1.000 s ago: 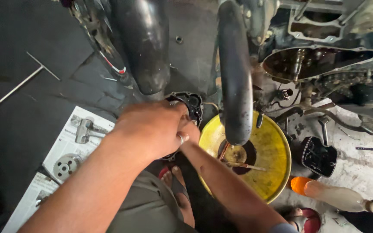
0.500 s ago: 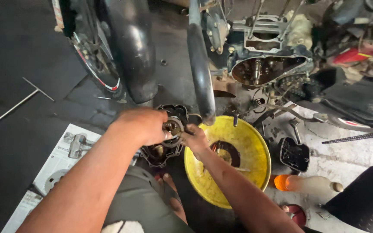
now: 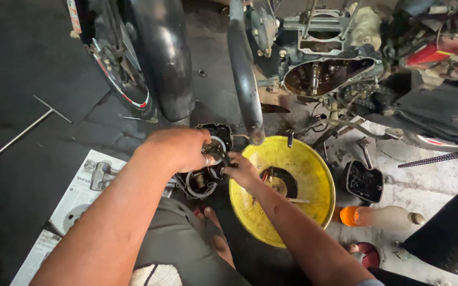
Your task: The person pours an orange liquid from a plastic bottle onto a clutch basket and clutch plates held over a yellow basin. They then scrub the parts with a brush and rinse them with the same liquid, repeating the process for several components.
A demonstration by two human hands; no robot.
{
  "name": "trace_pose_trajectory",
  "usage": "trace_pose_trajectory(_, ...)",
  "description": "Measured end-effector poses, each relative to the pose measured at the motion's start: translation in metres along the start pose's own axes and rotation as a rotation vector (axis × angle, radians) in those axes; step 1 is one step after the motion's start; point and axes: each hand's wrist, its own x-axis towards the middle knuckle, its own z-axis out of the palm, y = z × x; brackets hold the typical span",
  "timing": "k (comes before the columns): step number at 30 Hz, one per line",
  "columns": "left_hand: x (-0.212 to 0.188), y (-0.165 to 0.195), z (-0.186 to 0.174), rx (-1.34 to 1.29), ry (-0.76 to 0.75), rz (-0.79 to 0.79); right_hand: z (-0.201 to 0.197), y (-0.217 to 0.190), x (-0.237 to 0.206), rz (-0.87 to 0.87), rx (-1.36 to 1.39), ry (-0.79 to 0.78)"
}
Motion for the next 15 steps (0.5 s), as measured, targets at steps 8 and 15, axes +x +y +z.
trace_pose_trajectory(8, 0.019, -0.005, -0.002, -0.001, 0.005, 0.085, 0.025, 0.008, 0.011, -0.05, -0.275, 0.045)
trace_pose_trajectory(15, 0.018, -0.008, -0.003, -0.024, 0.03, 0.131, 0.033, 0.005, 0.015, 0.134, -0.516, 0.134)
